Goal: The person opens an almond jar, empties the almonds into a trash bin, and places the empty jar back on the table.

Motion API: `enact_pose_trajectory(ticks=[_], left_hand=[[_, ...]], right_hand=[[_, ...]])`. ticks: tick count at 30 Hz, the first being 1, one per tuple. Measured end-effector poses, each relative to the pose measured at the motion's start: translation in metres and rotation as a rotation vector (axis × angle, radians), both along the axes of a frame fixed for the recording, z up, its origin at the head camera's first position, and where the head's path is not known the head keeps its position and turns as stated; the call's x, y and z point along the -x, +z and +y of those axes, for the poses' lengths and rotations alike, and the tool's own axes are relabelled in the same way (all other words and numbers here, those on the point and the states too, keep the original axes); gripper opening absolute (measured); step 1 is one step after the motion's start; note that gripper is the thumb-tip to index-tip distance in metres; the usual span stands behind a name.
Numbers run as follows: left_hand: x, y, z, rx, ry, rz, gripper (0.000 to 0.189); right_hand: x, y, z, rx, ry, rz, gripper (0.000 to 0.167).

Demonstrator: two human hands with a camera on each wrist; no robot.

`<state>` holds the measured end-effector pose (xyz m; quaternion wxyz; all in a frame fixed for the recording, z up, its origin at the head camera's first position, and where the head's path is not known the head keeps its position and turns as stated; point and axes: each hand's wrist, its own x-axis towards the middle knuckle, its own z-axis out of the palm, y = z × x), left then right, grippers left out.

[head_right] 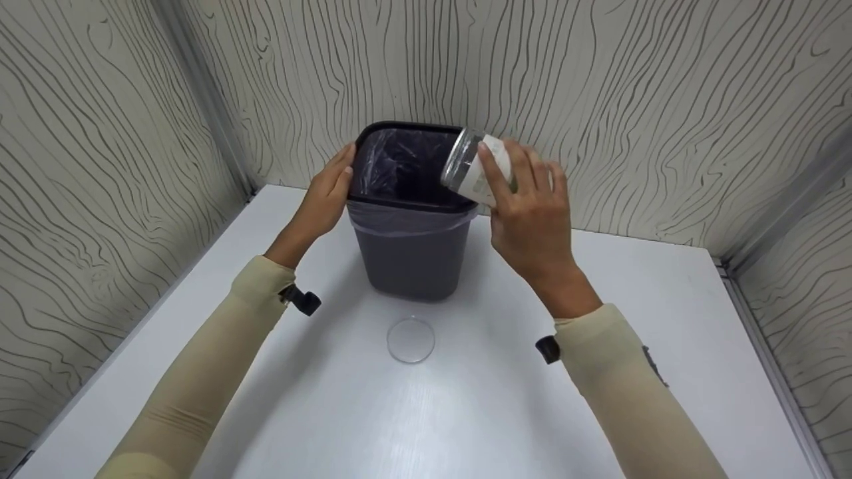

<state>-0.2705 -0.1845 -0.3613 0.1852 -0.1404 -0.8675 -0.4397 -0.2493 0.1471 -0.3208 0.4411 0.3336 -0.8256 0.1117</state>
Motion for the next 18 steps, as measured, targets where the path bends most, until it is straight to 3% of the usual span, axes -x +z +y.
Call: enact_pose_trajectory(ticks=[10, 18], left_hand=[[0.0, 0.0, 0.0, -0.004, 0.002, 0.001, 0.051], [0.0, -0.001, 0.001, 0.007, 0.011, -0.006, 0.052]], right_hand=[[-0.009, -0.011, -0.003, 0.122, 0.027, 0.02, 0.089], [-0.015, -0.022, -0.002, 0.212, 0.072, -0.015, 0.09]])
